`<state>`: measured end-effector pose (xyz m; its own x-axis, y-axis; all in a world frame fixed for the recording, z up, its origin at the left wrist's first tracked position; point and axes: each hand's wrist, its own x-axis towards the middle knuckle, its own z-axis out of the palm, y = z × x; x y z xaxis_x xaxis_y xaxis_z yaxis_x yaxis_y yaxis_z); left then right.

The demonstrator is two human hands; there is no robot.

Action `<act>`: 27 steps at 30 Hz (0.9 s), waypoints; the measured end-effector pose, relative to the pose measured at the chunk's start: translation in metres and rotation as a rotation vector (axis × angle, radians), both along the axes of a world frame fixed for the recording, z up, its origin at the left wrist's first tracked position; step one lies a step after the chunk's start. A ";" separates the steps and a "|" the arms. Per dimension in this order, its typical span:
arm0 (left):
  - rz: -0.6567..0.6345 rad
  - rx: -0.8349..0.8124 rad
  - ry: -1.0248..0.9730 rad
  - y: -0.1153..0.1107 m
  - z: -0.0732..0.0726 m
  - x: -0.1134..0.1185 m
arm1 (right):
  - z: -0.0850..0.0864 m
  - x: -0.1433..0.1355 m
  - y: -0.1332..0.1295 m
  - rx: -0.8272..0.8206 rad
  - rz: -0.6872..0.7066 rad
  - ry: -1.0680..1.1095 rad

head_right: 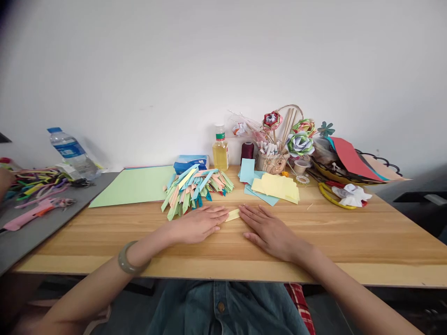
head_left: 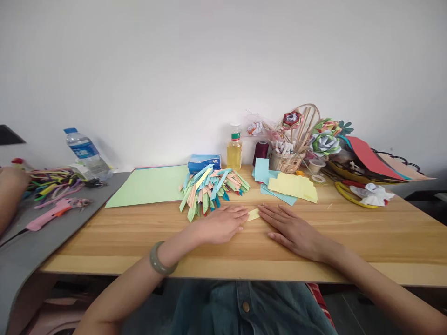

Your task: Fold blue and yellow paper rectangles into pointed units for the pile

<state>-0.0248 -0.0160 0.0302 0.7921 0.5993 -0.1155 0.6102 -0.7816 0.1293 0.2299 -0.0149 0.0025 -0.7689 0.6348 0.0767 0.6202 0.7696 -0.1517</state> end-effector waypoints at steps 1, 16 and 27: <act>0.004 0.016 0.000 -0.003 0.000 -0.002 | 0.001 0.001 0.000 -0.005 0.001 -0.018; 0.026 0.128 -0.009 -0.020 -0.010 0.006 | 0.000 0.008 0.004 -0.061 0.000 0.016; 0.030 0.106 -0.039 -0.020 -0.011 0.007 | 0.002 0.018 0.002 -0.010 -0.079 0.012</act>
